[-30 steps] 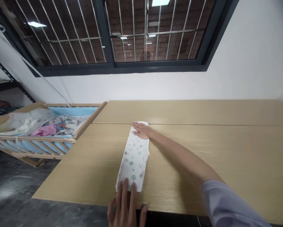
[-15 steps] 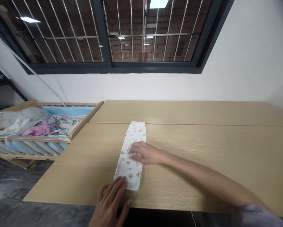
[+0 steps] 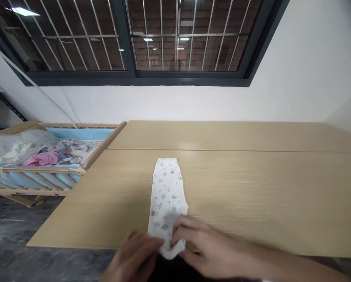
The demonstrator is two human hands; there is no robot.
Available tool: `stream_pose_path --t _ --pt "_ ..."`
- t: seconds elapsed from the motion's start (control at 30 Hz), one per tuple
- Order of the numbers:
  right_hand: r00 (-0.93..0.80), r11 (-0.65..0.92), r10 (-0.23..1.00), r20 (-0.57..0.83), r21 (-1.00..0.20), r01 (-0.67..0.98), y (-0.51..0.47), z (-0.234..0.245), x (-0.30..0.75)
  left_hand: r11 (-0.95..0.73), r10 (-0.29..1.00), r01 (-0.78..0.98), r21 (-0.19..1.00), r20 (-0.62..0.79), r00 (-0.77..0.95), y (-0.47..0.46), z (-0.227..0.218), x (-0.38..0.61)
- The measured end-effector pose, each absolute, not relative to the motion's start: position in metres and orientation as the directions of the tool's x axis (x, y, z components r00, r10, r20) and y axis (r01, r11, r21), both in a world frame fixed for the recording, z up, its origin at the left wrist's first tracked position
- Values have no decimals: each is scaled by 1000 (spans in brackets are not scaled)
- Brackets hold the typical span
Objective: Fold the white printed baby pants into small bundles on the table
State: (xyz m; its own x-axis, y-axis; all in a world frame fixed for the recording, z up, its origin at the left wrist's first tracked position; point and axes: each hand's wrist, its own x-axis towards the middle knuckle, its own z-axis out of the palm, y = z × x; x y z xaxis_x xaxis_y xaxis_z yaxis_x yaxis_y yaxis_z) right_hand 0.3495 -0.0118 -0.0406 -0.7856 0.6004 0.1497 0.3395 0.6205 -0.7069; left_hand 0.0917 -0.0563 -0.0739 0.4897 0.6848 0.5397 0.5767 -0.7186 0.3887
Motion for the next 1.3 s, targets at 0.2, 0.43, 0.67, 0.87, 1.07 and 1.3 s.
stream_pose_path --t 0.2,0.43,0.67,0.87,1.07,1.3 --pt "-577 387 805 138 -859 335 89 -23 349 -540 815 644 542 529 238 44 -17 100" --pt "-368 406 899 236 -764 502 213 -72 333 -294 949 798 526 258 180 179 -44 124" --pt "-318 383 922 221 -642 664 229 -90 323 -226 961 908 352 236 148 183 -61 137" --pt "-681 779 626 380 -347 523 169 -59 322 -381 860 920 94 402 315 60 -77 150" --pt "-938 904 316 141 -343 253 129 -76 302 -351 827 935 -57 450 338 -3 -119 158" --pt "-928 861 374 -14 -368 352 165 -105 300 -314 858 948 -48 413 305 4 -113 161"
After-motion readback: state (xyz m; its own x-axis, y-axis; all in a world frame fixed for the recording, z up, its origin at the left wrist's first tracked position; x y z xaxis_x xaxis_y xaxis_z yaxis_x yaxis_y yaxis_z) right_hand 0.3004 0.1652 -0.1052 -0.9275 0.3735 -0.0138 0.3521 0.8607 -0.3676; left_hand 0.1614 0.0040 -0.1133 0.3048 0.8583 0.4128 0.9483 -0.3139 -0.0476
